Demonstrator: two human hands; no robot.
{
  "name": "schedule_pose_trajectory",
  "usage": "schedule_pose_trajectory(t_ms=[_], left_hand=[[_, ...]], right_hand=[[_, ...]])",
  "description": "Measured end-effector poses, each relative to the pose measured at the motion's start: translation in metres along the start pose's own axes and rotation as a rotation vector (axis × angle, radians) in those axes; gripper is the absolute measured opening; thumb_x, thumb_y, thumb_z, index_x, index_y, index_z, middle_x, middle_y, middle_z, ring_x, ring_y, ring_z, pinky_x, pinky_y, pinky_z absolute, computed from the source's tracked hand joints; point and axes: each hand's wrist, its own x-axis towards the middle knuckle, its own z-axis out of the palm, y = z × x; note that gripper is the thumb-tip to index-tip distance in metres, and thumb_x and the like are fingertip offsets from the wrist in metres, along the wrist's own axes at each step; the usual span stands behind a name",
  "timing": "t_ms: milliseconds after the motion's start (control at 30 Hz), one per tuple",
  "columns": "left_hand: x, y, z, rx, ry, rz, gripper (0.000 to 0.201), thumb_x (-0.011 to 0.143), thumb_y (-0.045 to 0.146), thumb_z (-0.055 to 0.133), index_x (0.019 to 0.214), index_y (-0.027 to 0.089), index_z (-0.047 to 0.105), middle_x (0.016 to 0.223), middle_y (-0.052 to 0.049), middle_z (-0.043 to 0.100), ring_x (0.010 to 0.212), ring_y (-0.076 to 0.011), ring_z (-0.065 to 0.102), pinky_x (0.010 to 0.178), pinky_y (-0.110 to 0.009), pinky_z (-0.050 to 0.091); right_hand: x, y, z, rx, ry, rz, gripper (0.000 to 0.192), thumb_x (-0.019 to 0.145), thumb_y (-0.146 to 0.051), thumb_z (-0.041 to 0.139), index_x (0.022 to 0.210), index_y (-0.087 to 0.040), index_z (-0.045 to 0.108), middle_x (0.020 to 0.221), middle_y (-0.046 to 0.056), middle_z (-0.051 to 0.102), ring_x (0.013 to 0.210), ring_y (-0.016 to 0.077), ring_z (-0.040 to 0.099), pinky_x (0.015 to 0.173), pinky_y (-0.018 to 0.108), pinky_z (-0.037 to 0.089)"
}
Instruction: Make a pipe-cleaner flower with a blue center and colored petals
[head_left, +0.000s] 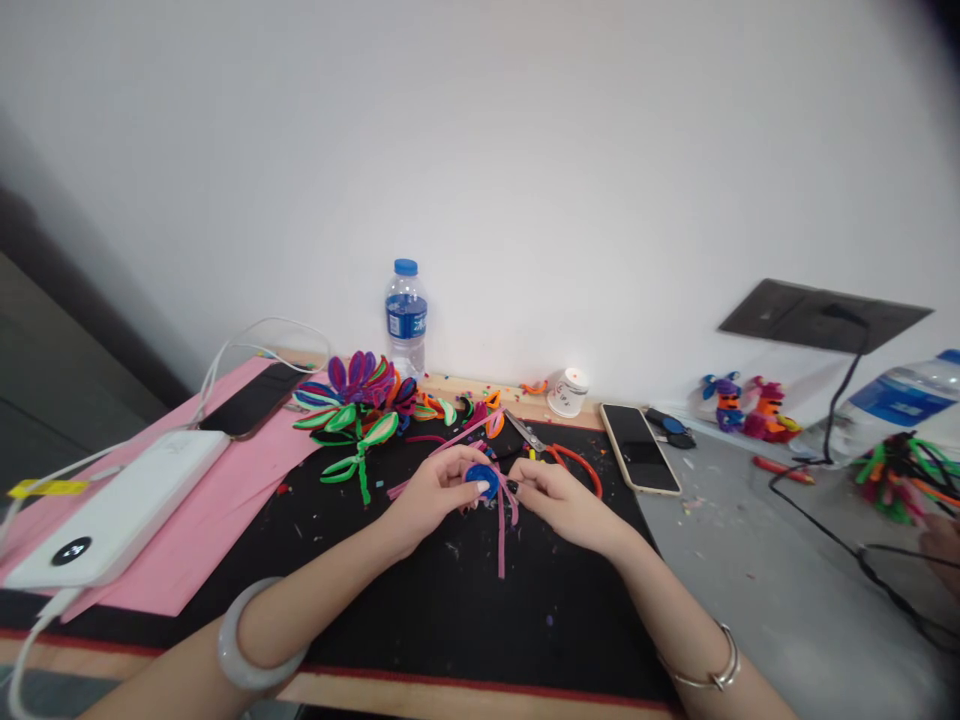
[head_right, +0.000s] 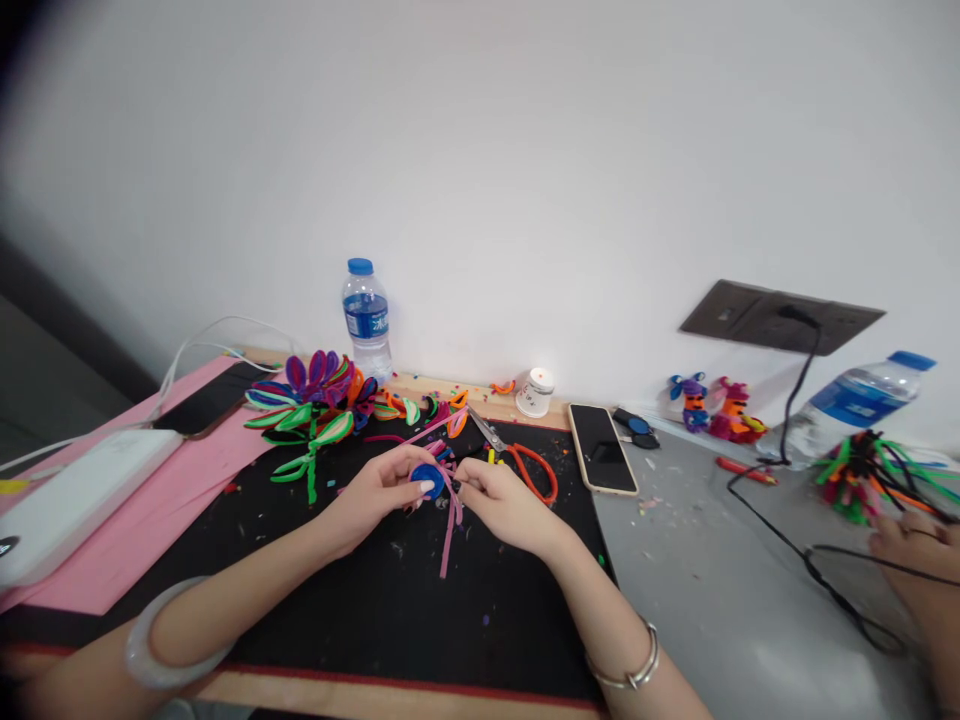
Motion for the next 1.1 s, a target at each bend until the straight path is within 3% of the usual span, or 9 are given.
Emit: schedule_pose_trajectory(t_ms=[633, 833, 1100], left_hand=[[-0.002, 0.000, 0.000, -0.067, -0.018, -0.070, 0.025, 0.070, 0.021, 0.063, 0.094, 0.017, 0.055, 0.074, 0.000, 0.057, 0.055, -0.0064, 0.047, 0.053, -0.019, 0.036], [-0.002, -0.001, 0.000, -0.121, -0.030, -0.084, 0.027, 0.070, 0.021, 0.064, 0.094, 0.018, 0.054, 0.078, 0.000, 0.056, 0.057, -0.0063, 0.047, 0.054, -0.019, 0.037], [-0.004, 0.004, 0.001, -0.128, -0.037, -0.090, 0.029, 0.071, 0.022, 0.064, 0.098, 0.018, 0.054, 0.080, 0.000, 0.057, 0.059, -0.0060, 0.048, 0.056, -0.019, 0.038]], right_hand=[[-0.003, -0.001, 0.000, -0.230, -0.044, -0.063, 0.016, 0.086, -0.018, 0.033, 0.071, -0.019, 0.040, 0.063, -0.005, 0.039, 0.058, 0.0092, 0.038, 0.056, 0.021, 0.029], [-0.003, 0.000, 0.003, -0.098, -0.062, -0.040, 0.017, 0.085, -0.016, 0.034, 0.071, -0.017, 0.042, 0.063, -0.005, 0.038, 0.058, 0.0083, 0.036, 0.055, 0.020, 0.029], [-0.001, 0.001, 0.010, 0.271, -0.097, 0.075, 0.019, 0.087, -0.027, 0.037, 0.074, -0.016, 0.045, 0.055, -0.006, 0.032, 0.046, 0.0058, 0.027, 0.041, 0.018, 0.022]])
